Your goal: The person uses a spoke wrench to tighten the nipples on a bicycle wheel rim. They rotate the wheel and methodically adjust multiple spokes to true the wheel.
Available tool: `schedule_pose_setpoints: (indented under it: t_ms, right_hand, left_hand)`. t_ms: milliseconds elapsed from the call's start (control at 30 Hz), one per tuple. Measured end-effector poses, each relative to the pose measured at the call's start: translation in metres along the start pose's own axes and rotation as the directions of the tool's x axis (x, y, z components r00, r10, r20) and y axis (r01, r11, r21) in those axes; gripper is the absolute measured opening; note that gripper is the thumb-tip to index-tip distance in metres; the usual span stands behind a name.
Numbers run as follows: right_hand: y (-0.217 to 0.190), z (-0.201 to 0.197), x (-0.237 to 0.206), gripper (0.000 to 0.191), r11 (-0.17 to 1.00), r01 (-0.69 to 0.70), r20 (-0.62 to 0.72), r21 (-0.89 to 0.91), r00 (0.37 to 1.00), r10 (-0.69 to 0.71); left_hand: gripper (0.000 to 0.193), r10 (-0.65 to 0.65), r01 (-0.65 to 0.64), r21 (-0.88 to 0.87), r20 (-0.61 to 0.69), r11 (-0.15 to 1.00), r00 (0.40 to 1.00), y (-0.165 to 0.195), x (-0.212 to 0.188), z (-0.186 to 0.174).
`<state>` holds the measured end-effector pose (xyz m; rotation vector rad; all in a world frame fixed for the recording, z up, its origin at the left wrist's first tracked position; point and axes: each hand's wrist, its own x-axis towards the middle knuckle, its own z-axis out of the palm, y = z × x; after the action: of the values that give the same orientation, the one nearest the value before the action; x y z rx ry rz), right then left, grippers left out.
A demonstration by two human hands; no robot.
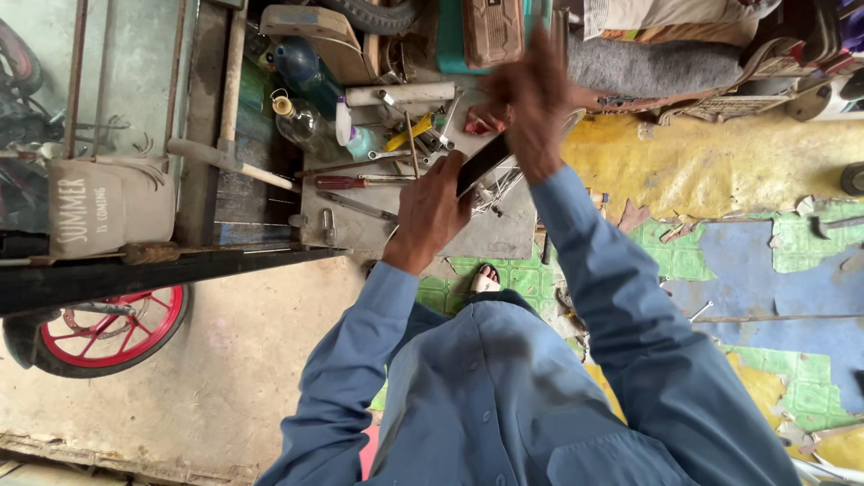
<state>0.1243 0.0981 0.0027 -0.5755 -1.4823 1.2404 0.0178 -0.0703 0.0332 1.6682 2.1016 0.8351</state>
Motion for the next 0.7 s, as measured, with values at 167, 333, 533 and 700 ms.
schedule_pose_setpoints:
  t_ms: [167, 333, 533, 700]
  right_hand:
    - [0.045, -0.064, -0.111, 0.044, 0.985, -0.030, -0.342, -0.172, 0.939, -0.032]
    - [0.088, -0.081, -0.230, 0.055, 0.783, -0.258, 0.218, -0.566, 0.869, 0.444]
    - [0.118, -0.035, -0.233, 0.051, 0.555, -0.097, 0.246, -0.826, 0.824, 0.511]
    - [0.138, -0.014, -0.211, 0.056, 0.516, -0.050, 0.253, -0.855, 0.828, 0.500]
  left_hand:
    - [0.040, 0.001, -0.004, 0.073, 0.034, 0.997, 0.999, -0.006, 0.021, 0.014]
    - [0.042, -0.003, 0.003, 0.051, -0.008, 0.999, 1.000, -0.001, 0.043, 0.022]
    - [0.054, 0.015, -0.008, 0.077, -0.088, 0.997, 0.996, 0.007, 0.060, 0.019]
    - [0.048, -0.048, 0.051, 0.129, -0.030, 0.990, 0.998, 0.002, 0.060, 0.021]
